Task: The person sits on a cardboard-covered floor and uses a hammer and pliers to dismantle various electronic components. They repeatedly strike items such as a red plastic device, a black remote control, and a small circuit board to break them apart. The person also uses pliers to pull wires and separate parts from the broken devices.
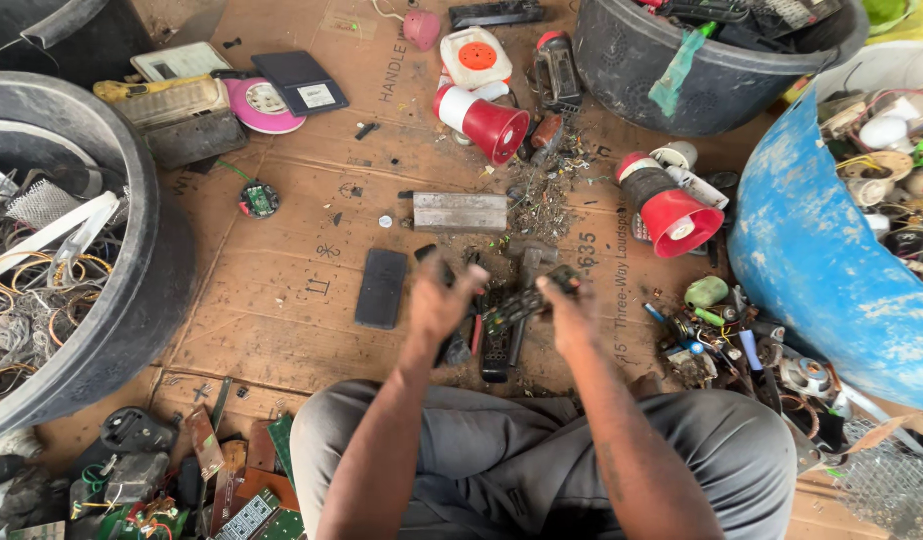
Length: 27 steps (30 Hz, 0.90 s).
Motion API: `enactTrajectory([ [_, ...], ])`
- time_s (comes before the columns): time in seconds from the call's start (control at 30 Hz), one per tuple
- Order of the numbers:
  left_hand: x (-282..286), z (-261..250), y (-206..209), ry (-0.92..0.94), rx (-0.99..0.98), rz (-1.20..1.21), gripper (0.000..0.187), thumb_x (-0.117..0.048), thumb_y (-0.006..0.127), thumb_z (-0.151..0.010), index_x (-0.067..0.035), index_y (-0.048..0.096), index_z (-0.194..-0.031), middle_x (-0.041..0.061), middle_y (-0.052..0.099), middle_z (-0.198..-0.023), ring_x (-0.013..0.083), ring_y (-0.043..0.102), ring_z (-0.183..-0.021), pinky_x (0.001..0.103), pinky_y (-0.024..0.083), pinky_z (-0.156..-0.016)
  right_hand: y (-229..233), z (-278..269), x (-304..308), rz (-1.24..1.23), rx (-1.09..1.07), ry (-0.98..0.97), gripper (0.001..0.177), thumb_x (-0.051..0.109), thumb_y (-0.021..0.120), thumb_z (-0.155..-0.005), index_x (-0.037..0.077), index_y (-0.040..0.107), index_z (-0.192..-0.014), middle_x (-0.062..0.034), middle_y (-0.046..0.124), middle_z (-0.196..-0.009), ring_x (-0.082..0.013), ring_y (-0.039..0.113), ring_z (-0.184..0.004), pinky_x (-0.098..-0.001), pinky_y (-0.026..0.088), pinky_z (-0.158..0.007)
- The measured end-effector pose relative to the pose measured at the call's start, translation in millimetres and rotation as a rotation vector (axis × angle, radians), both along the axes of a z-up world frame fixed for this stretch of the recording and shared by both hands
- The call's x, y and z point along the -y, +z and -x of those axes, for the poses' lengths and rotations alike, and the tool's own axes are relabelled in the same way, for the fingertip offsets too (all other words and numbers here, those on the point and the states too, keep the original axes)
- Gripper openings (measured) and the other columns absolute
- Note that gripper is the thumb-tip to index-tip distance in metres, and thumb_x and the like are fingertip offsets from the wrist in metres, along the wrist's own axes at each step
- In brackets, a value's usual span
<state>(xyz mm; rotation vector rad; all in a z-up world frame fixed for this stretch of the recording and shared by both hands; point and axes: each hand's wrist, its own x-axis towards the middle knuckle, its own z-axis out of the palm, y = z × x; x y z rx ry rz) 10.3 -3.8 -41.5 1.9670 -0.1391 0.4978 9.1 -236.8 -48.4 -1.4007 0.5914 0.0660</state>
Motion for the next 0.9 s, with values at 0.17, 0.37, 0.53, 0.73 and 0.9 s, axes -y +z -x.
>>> enactTrajectory([
  [0.17,32,42,28,-0.344,-0.092,-0.249,0.052,-0.035,0.087,-0.080,-0.002,0.073,-0.117,0.019,0.076,-0.108,0.0308,0.075,-0.095,0.039,0.059,-0.086,-34,10,-6,-0.011,0.416,0.137,0.038,0.018,0.080,-0.093,0.002,0.064,-0.124,-0.0058,0.067,-0.111,-0.0114,0.068,-0.092,-0.0286,0.061,-0.076],
  [0.37,28,48,31,-0.301,-0.287,-0.080,0.055,-0.030,0.083,-0.078,0.002,0.069,-0.120,0.020,0.075,-0.105,0.0292,0.078,-0.087,0.039,0.061,-0.079,-8,22,-8,-0.522,0.373,0.373,0.029,0.018,0.073,-0.094,0.006,0.064,-0.120,-0.0045,0.069,-0.099,-0.0154,0.068,-0.076,-0.0318,0.057,-0.062],
  [0.53,38,59,29,-0.251,-0.187,-0.065,0.047,-0.029,0.077,-0.082,0.003,0.073,-0.117,0.021,0.076,-0.102,0.0311,0.078,-0.090,0.040,0.061,-0.080,-2,31,-5,-0.553,0.284,0.346,0.026,0.012,0.071,-0.093,0.008,0.065,-0.118,-0.0010,0.071,-0.098,-0.0128,0.069,-0.079,-0.0302,0.059,-0.068],
  [0.73,58,86,29,-0.063,-0.163,-0.375,0.034,-0.031,0.074,-0.088,0.002,0.070,-0.097,0.023,0.075,-0.091,0.0398,0.073,-0.078,0.046,0.059,-0.072,-6,39,-14,-0.430,0.358,0.469,0.022,0.006,0.073,-0.097,0.005,0.067,-0.117,-0.0034,0.071,-0.102,-0.0128,0.066,-0.085,-0.0296,0.055,-0.075],
  [0.9,54,103,33,-0.102,-0.262,-0.127,0.029,-0.028,0.071,-0.087,0.000,0.071,-0.095,0.022,0.075,-0.081,0.0364,0.075,-0.073,0.043,0.060,-0.067,9,50,-18,-0.468,0.322,0.520,0.025,0.006,0.072,-0.089,0.007,0.066,-0.113,-0.0035,0.073,-0.101,-0.0114,0.072,-0.088,-0.0275,0.060,-0.079],
])
